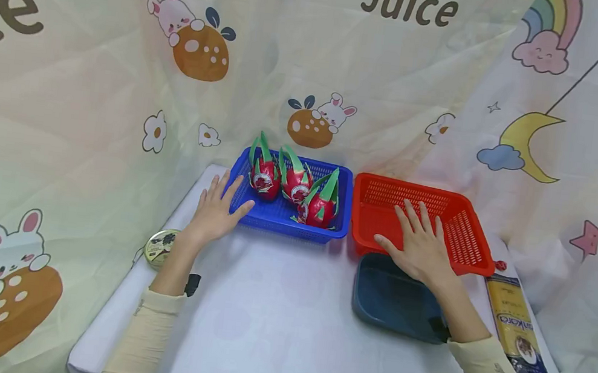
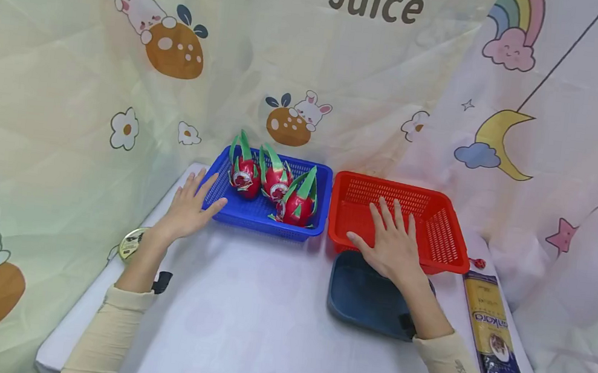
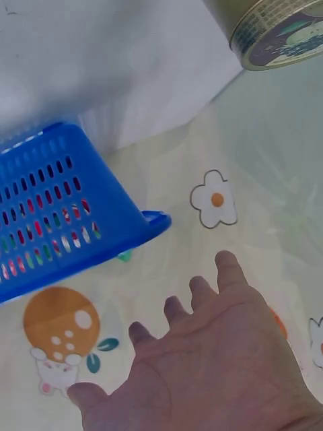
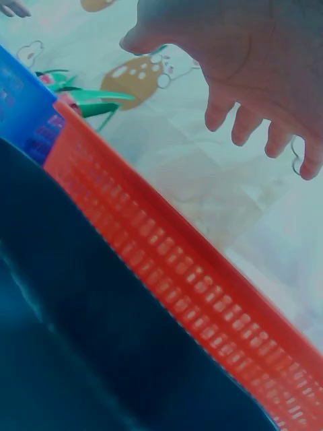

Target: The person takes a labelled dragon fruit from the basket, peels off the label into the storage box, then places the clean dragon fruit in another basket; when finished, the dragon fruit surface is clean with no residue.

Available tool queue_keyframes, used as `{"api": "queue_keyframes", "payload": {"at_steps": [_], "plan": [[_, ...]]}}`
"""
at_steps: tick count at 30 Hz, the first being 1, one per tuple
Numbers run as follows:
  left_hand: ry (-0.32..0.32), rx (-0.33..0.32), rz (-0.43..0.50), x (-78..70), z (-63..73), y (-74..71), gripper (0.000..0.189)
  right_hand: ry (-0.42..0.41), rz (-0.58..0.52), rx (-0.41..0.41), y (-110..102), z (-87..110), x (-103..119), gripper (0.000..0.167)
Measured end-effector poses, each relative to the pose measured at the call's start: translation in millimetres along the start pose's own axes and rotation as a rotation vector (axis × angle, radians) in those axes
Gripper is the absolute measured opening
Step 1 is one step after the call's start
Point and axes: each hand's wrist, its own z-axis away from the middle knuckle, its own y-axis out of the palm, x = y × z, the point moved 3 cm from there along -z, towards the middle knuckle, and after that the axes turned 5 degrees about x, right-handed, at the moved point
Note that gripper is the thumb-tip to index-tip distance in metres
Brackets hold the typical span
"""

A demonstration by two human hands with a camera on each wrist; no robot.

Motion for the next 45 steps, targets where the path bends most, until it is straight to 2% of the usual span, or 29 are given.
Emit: {"api": "queue_keyframes", "payload": {"at_steps": [7,15,17,19,21,23,26,28,30,34,38,41,45], "plan": [[0.015,-0.008,0.064,3.4,0.4,-7.4,0.089,-0.021,-0.017,0.012,3,-14.6,14,0.098],[-0.015,-0.018,0.264,22.8,-10.9,-7.0,0.091,-0.063,-0.075,-0.009,9,-44.2,30,0.092],[-0.018,-0.021,0.354,27.4,-14.0,-8.3,0.089,-0.080,-0.098,-0.029,10,-52.4,37,0.089],[-0.029,0.004,0.505,32.0,-15.8,-9.6,0.085,-0.089,-0.140,-0.054,9,-61.0,44,0.085],[-0.053,0.022,0.681,37.3,-16.4,-10.8,0.081,-0.075,-0.212,-0.067,9,-69.2,51,0.083],[-0.098,0.010,0.878,42.8,-15.4,-11.1,0.075,-0.051,-0.316,-0.072,10,-78.0,56,0.079],[-0.174,-0.073,1.159,45.7,-12.6,-13.3,0.070,-0.007,-0.508,-0.091,13,-90.7,63,0.069],[-0.213,-0.137,1.312,48.0,-13.0,-11.2,0.067,0.015,-0.608,-0.109,16,-100.3,66,0.062],[-0.234,-0.160,1.441,50.1,-15.0,-8.4,0.066,0.050,-0.694,-0.110,19,-108.9,69,0.056],[-0.230,-0.131,1.569,58.6,-21.4,0.2,0.063,0.155,-0.894,-0.055,25,-125.5,76,0.050],[-0.204,-0.112,1.649,62.0,-23.7,1.8,0.059,0.256,-1.113,-0.018,30,-137.4,82,0.048],[-0.196,-0.119,1.687,63.4,-23.4,1.2,0.059,0.300,-1.203,-0.002,34,-142.8,85,0.049],[-0.226,-0.112,1.690,63.6,-22.2,1.2,0.071,0.347,-1.280,0.019,39,-144.9,85,0.046]]}}
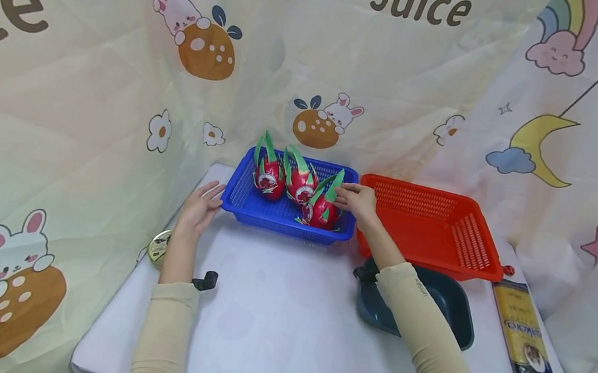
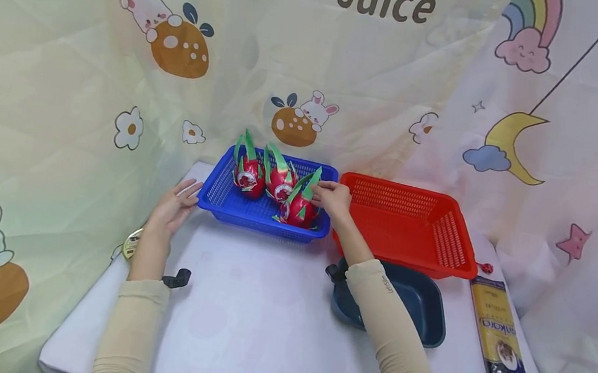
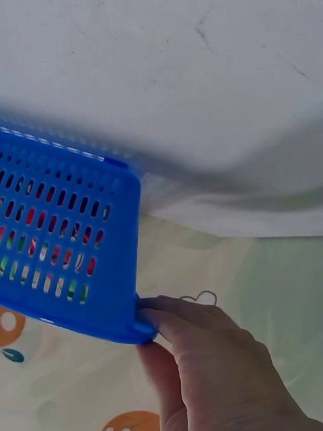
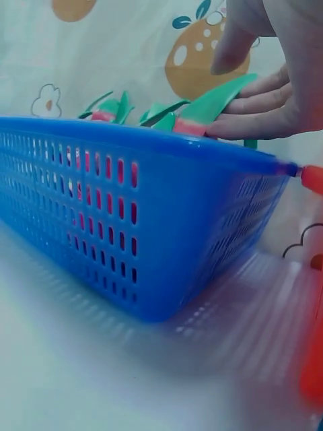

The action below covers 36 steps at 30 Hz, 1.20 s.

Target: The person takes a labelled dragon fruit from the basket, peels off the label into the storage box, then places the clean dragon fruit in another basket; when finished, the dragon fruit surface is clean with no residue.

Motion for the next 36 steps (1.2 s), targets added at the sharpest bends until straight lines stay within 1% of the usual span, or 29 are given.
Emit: {"api": "queue_keyframes", "payload": {"at_steps": [3,7,11,15,18,21,24,29,32,36], "plan": [[-0.010,0.003,0.007,0.7,-0.9,0.2,0.074,0.015,-0.054,-0.011,-1,-1.3,-4,0.043],[-0.002,0.001,0.025,0.0,-3.0,-1.9,0.074,0.021,-0.094,-0.017,1,-2.2,-9,0.040],[-0.008,0.012,0.017,-0.8,-3.6,-5.8,0.076,0.025,-0.116,-0.007,7,-0.6,-12,0.040],[-0.007,0.024,0.019,-0.1,-4.3,-9.5,0.075,-0.002,-0.103,-0.009,10,2.5,-13,0.042],[-0.010,0.028,0.031,2.3,-6.1,-10.3,0.073,-0.013,-0.097,-0.034,8,5.7,-15,0.042],[-0.020,0.031,0.055,4.6,-7.7,-10.4,0.073,-0.015,-0.118,-0.066,6,8.8,-18,0.040],[-0.018,0.010,0.071,5.5,-8.0,-12.0,0.074,-0.031,-0.161,-0.081,5,11.7,-19,0.040],[-0.006,-0.005,0.113,6.5,-7.3,-13.8,0.073,-0.100,-0.254,-0.093,1,16.9,-8,0.039],[-0.005,-0.006,0.147,8.1,-6.8,-13.0,0.074,-0.121,-0.311,-0.104,-6,21.4,2,0.039],[-0.001,-0.027,0.187,9.7,-7.0,-14.3,0.075,-0.128,-0.386,-0.095,-13,30.3,17,0.040]]}}
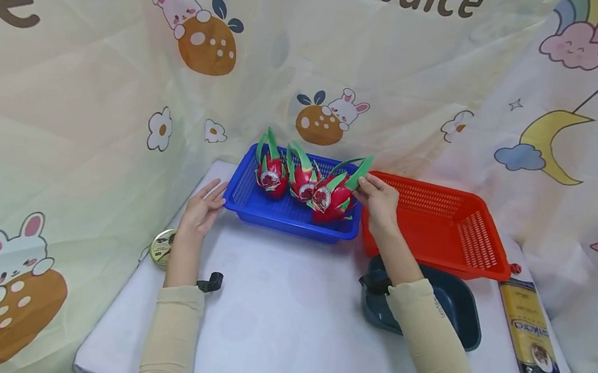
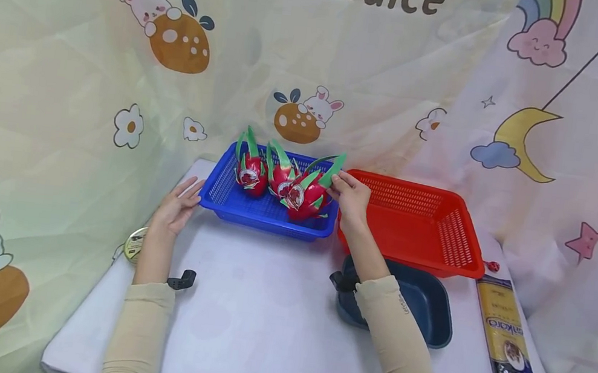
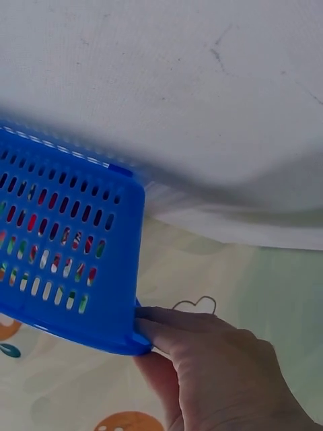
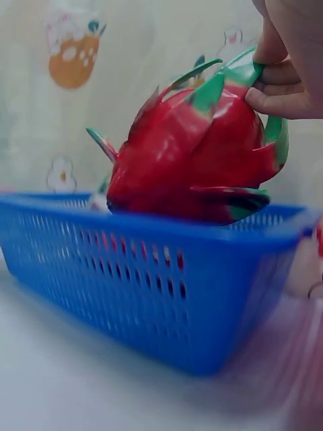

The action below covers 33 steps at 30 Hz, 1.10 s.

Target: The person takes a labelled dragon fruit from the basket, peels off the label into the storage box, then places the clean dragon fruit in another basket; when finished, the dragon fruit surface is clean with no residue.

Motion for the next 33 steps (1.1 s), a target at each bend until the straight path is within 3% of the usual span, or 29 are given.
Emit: {"api": "queue_keyframes", "payload": {"at_steps": [6,12,19,25,33], "plan": [[0.014,-0.031,0.022,2.7,-1.6,-5.8,0.076,0.025,-0.040,0.042,1,19.2,16,0.042],[0.021,-0.026,-0.010,1.8,0.1,-5.4,0.076,0.081,-0.048,0.093,-1,38.6,14,0.044],[0.023,-0.037,0.001,1.2,-1.8,-5.1,0.074,0.175,-0.122,0.109,-11,57.8,-3,0.031],[0.033,-0.010,0.011,0.3,-3.8,-6.0,0.071,0.206,-0.157,0.129,-16,71.4,-20,0.017],[0.022,-0.004,-0.013,3.7,-4.9,-9.4,0.071,0.258,-0.077,0.153,-17,89.8,-45,0.020]]}}
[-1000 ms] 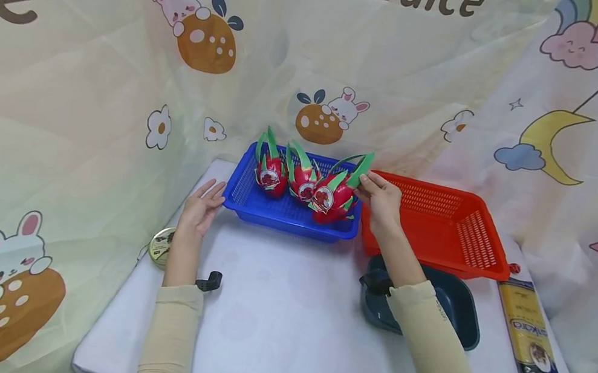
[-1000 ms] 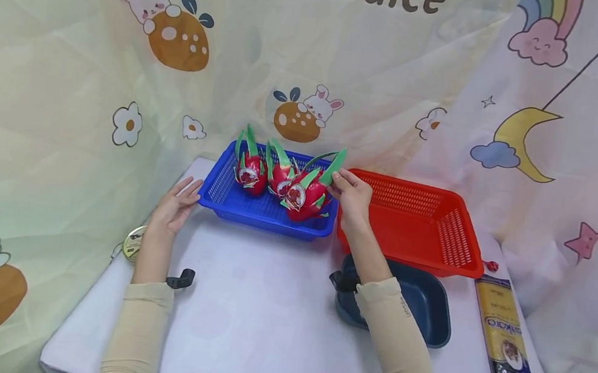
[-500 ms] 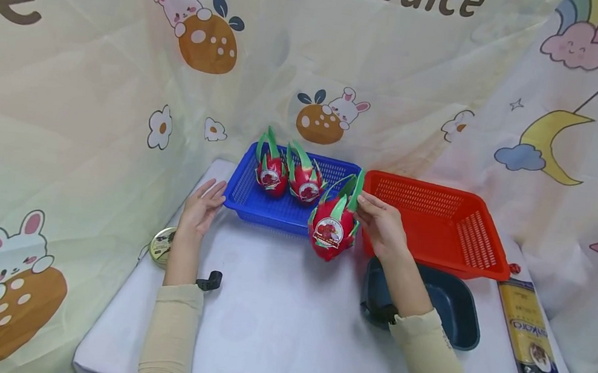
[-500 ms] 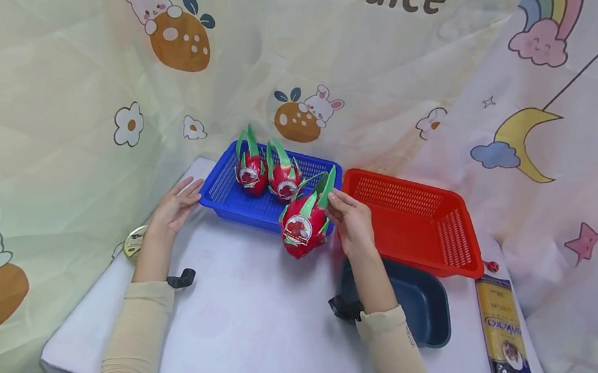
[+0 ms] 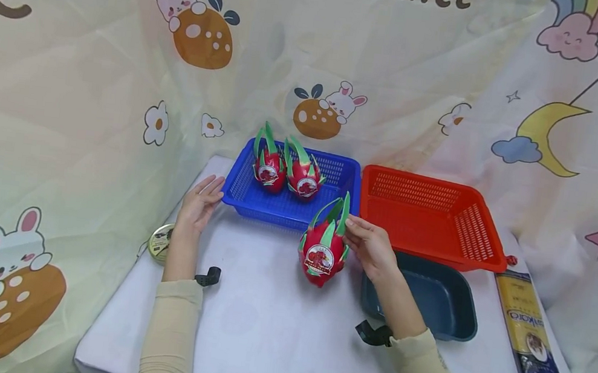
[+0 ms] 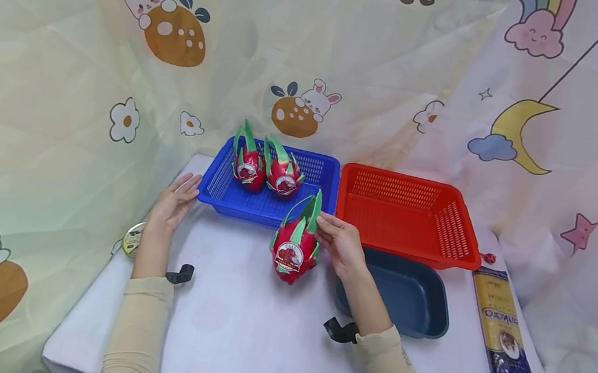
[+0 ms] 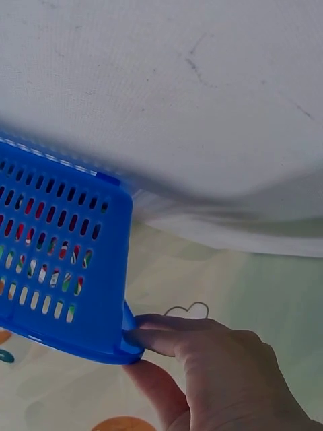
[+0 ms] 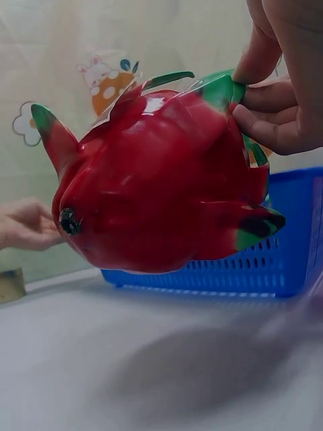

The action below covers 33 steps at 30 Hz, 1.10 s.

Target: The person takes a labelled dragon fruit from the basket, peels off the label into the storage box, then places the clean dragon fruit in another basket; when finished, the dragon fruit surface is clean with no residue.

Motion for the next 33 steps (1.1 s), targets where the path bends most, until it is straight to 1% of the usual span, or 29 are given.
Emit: {"api": "queue_keyframes", "payload": {"at_steps": [3,7,10,12,17,21,24,26,28,30,32,33], "plan": [[-0.002,0.007,-0.010,-1.8,0.7,0.6,0.069,0.030,0.048,0.021,2,0.4,-12,0.029],[-0.002,-0.001,-0.038,-1.7,1.5,-0.3,0.069,0.058,0.067,0.043,1,-0.9,-28,0.037],[-0.005,-0.009,-0.056,-1.7,1.9,-0.1,0.069,0.061,0.072,0.028,-1,-1.5,-38,0.037],[-0.017,-0.011,-0.041,-2.1,2.5,0.5,0.070,0.065,0.080,0.016,-2,-0.9,-43,0.037],[-0.026,-0.062,0.028,-4.7,2.9,1.5,0.069,0.083,0.073,-0.008,-5,0.3,-54,0.035],[-0.005,-0.096,0.041,-7.7,2.2,2.0,0.065,0.075,0.067,-0.011,-4,-0.5,-58,0.037],[0.009,-0.127,0.035,-9.7,4.0,3.8,0.063,0.059,0.098,-0.016,-4,-0.2,-58,0.040],[0.034,-0.161,0.011,-11.1,6.4,6.1,0.060,0.048,0.132,-0.009,-4,0.5,-57,0.041],[0.090,-0.208,-0.042,-12.4,9.5,9.6,0.055,0.034,0.163,0.000,-5,2.2,-55,0.041],[0.164,-0.253,-0.109,-13.5,13.7,16.3,0.051,0.009,0.207,0.004,-8,5.1,-53,0.042],[0.243,-0.293,-0.200,-13.3,18.2,26.0,0.045,-0.016,0.244,-0.013,-11,8.7,-50,0.040],[0.279,-0.302,-0.246,-12.7,21.1,32.1,0.043,-0.030,0.266,-0.026,-13,11.1,-49,0.040]]}}
